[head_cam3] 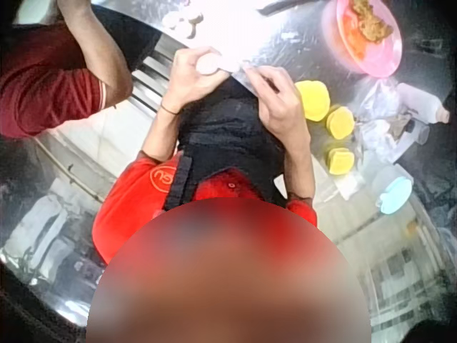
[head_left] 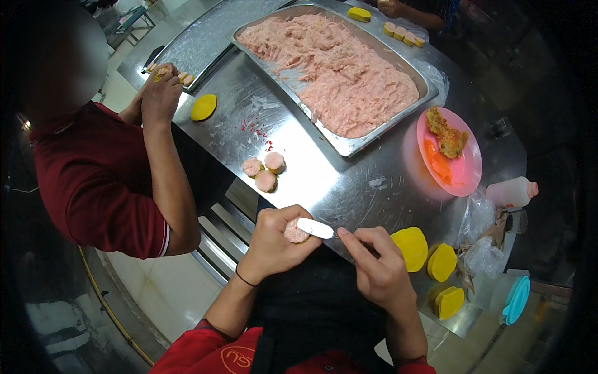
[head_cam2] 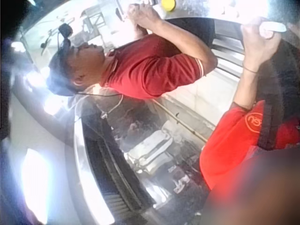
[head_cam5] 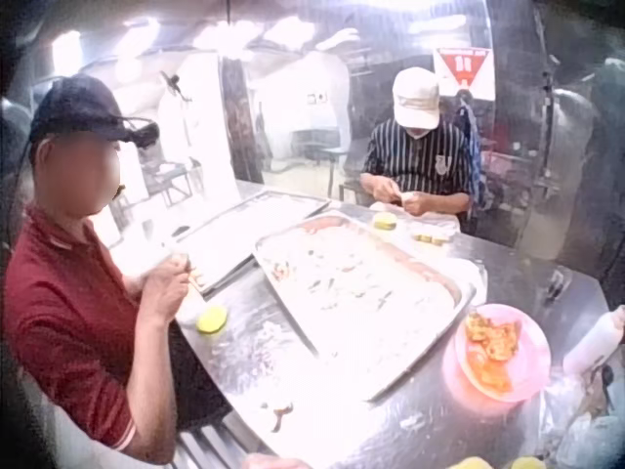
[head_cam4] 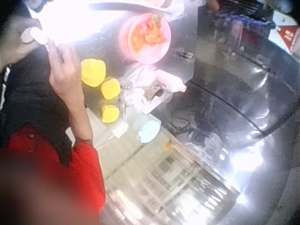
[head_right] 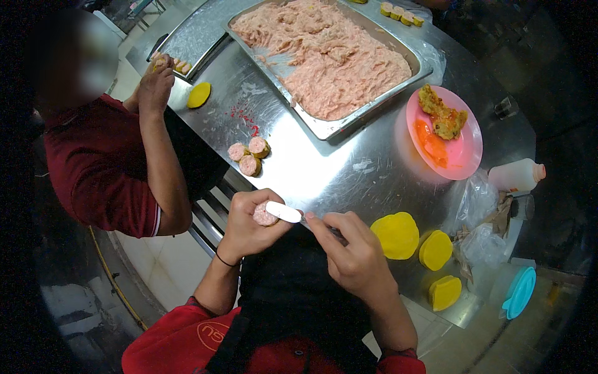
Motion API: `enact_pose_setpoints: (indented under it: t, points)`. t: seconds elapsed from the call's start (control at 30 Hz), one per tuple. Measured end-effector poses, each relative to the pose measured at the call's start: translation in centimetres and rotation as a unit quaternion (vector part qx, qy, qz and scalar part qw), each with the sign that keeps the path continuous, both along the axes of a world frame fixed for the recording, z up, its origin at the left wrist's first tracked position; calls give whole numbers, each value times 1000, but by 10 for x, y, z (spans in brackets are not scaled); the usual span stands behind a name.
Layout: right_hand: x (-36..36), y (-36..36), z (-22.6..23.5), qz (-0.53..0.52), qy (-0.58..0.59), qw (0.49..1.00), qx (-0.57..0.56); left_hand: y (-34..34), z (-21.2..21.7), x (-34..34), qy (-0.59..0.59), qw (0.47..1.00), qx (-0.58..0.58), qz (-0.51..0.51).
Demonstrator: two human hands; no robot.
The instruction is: The person scoops ground meat from a tray and places it into yellow plastic molds, then presses the molds together to form small round patties. The finished patties are placed on the stainless steel table. The process is repeated continuously.
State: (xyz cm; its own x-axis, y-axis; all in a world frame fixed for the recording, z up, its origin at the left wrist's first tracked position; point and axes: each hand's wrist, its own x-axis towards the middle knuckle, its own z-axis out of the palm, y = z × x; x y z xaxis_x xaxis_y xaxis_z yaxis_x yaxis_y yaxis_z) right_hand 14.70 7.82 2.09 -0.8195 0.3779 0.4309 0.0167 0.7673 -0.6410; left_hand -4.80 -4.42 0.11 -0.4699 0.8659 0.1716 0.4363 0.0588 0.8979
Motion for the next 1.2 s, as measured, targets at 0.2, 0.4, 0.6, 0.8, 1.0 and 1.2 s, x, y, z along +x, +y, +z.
enact_pose_setpoints:
  t: [0.2,0.4,0.6,0.8,1.0,1.2]
  points:
    - [6,3,2,12,1,1000,8,1,2,4,-19,999,-29,-1]
    - [7,1,-2,-3,12,1000,11,5,2,7,-11,1000,-17,-3]
    - [23,14,-9,-55,23,998,5,5,-7,3,-12,1000,20,-20]
    - [41,17,-29,-123,32,990,-54,10,-16,-5,18,999,-4,34]
    - [44,6,-52,-119,30,985,-118,19,-16,-39,271,959,-2,82]
    - [46,2,-63,-116,28,986,-114,23,-21,-44,346,919,-120,148]
